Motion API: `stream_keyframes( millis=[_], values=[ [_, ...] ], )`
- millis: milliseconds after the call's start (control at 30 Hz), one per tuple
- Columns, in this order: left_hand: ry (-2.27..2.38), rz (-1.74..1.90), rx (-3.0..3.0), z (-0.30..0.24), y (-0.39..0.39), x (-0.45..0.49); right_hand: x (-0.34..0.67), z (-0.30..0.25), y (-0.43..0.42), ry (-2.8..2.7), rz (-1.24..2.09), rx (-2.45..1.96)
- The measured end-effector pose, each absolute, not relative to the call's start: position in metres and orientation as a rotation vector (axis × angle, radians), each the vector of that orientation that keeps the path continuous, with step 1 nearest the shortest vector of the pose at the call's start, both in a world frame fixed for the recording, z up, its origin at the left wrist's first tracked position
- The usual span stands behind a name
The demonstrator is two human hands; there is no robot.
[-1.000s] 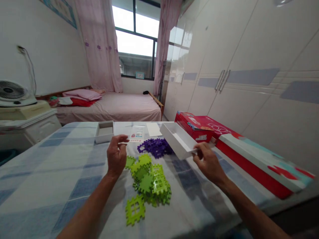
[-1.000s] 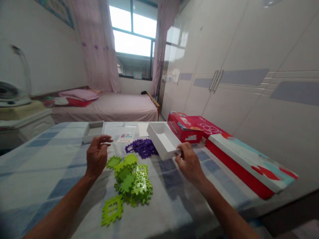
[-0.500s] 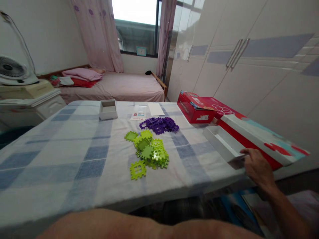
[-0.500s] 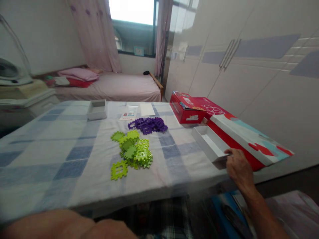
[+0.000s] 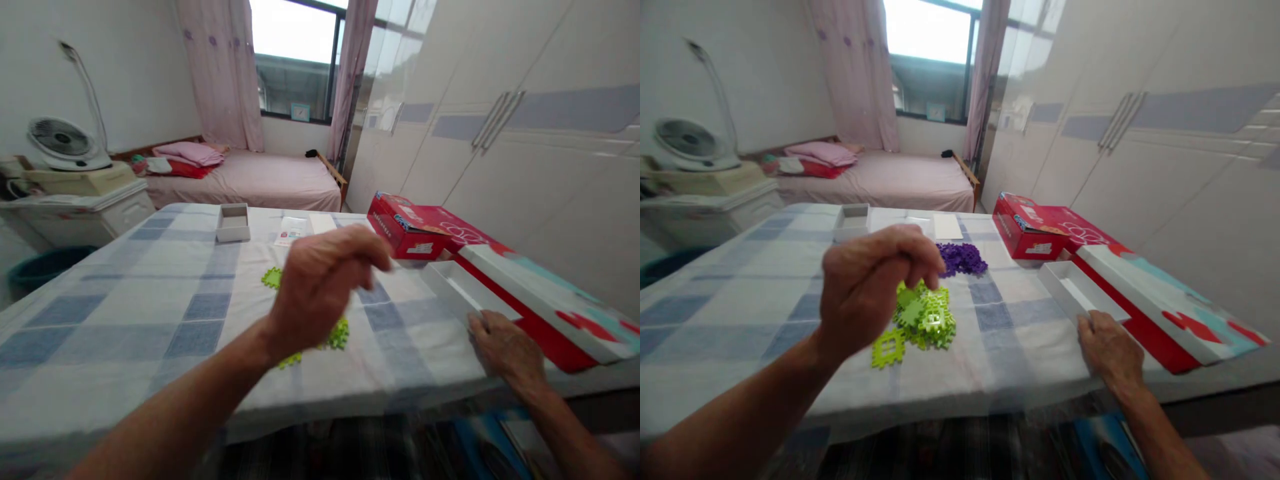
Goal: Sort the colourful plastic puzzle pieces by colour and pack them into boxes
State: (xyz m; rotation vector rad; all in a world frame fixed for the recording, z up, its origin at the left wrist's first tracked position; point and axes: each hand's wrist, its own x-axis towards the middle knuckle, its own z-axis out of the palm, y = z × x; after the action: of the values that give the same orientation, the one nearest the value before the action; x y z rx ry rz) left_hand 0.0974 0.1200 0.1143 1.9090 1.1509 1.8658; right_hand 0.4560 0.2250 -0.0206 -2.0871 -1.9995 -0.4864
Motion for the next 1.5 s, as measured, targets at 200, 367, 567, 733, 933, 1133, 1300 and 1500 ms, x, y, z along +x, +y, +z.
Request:
stream_keyframes(
  millis=[200, 367, 567, 733, 933, 1133, 1300, 1500],
  values=[
    [1.602, 1.979, 1.412, 0.033, 0.21, 0.005, 0.447, -0.016, 0.228, -1.973, -0.564, -2.186],
    [1.903, 1.649, 1.37, -0.035, 0.225, -0.032, 0.441, -0.013, 0.219, -1.951, -0.591, -2.168],
    [2.02, 1.518, 1.493, -0.037, 0.226, -0.029, 0.404, 0.003, 0.214, -1.852, -0.603, -1.894],
    [2.005, 1.335, 1.631, -0.03, 0.226, -0.02, 0.333, 0.0, 0.259, -2.139, 0.092, -1.311],
    [1.951, 1.283, 1.7, -0.029, 0.224, -0.019, 0.242, -0.01, 0.322, -2.333, 0.239, -1.272],
    [1.95, 1.261, 1.732, -0.03, 0.225, -0.02, 0.214, -0.022, 0.342, -2.446, 0.22, -1.252],
    [1.961, 1.221, 1.747, -0.033, 0.228, -0.022, 0.221, -0.028, 0.337, -2.38, 0.156, -1.138],
    [1.976, 1.18, 1.719, -0.032, 0.228, -0.023, 0.222, -0.027, 0.331, -2.286, 0.19, -1.044]
  ],
)
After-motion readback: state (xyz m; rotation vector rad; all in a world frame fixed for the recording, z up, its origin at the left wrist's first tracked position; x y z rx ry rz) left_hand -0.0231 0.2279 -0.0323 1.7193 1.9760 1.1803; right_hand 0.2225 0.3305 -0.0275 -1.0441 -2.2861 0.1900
